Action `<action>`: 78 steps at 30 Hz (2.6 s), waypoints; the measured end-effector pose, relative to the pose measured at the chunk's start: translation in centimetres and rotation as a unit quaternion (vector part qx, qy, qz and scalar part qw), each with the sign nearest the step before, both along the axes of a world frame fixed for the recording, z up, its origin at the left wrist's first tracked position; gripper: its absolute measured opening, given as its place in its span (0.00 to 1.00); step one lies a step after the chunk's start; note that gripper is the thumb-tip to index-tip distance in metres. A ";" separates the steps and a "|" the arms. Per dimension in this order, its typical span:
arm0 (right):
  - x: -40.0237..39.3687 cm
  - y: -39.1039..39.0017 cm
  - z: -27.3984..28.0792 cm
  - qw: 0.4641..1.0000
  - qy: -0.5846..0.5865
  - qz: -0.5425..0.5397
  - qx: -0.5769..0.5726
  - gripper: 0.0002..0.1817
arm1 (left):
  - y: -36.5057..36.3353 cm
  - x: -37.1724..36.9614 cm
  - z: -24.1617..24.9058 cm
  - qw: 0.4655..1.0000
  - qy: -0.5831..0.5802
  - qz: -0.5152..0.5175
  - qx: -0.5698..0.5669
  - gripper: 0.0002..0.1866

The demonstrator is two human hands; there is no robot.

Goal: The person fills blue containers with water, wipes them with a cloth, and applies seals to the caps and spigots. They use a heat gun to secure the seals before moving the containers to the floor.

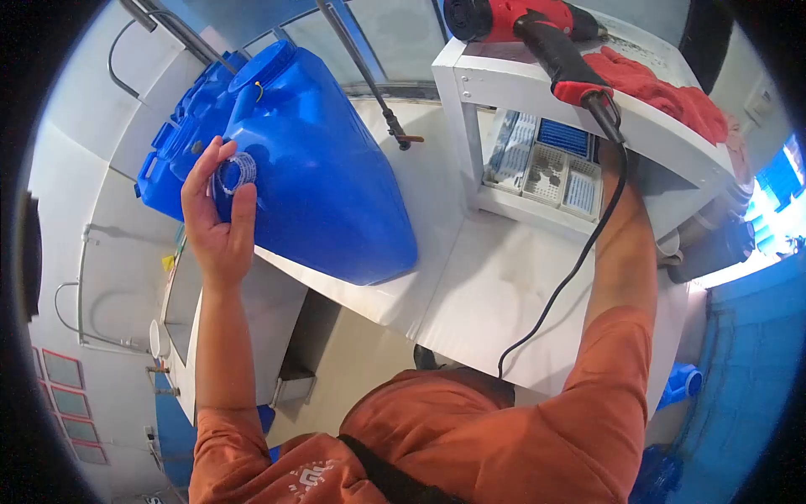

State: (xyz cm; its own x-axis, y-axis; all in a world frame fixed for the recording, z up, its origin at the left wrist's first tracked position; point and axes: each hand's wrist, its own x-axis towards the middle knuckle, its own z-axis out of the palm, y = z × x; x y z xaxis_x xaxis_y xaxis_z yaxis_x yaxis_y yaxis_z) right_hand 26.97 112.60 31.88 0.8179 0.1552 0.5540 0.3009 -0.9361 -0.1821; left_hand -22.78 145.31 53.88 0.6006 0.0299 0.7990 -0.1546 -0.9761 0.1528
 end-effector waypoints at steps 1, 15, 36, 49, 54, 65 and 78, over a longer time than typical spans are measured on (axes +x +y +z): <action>-0.4 -0.2 0.2 1.000 -0.006 0.003 -0.001 0.15 | 0.1 0.3 0.1 1.000 -0.006 -0.014 -0.006 0.30; -21.4 -5.5 8.0 0.963 0.085 0.139 0.214 0.16 | 3.0 3.2 10.8 0.804 0.383 0.055 -0.451 0.21; -42.4 -1.2 10.2 0.846 0.250 0.299 0.365 0.18 | 9.0 10.0 7.6 0.970 0.108 0.008 0.218 0.15; -42.6 9.3 6.6 0.729 0.203 0.491 0.433 0.48 | 2.2 3.1 8.9 0.621 0.296 -0.330 -0.647 0.20; -40.4 8.3 5.3 0.856 0.109 0.455 0.219 0.33 | -4.1 -0.8 5.9 0.719 0.206 -0.356 -0.561 0.19; -38.6 4.3 6.4 0.474 0.697 0.286 0.456 0.58 | -11.1 -1.8 -7.7 0.928 0.150 -0.318 -0.127 0.24; -39.2 7.6 5.1 0.598 0.477 0.263 0.588 0.36 | -9.8 0.6 -11.8 0.945 0.140 -0.253 -0.152 0.16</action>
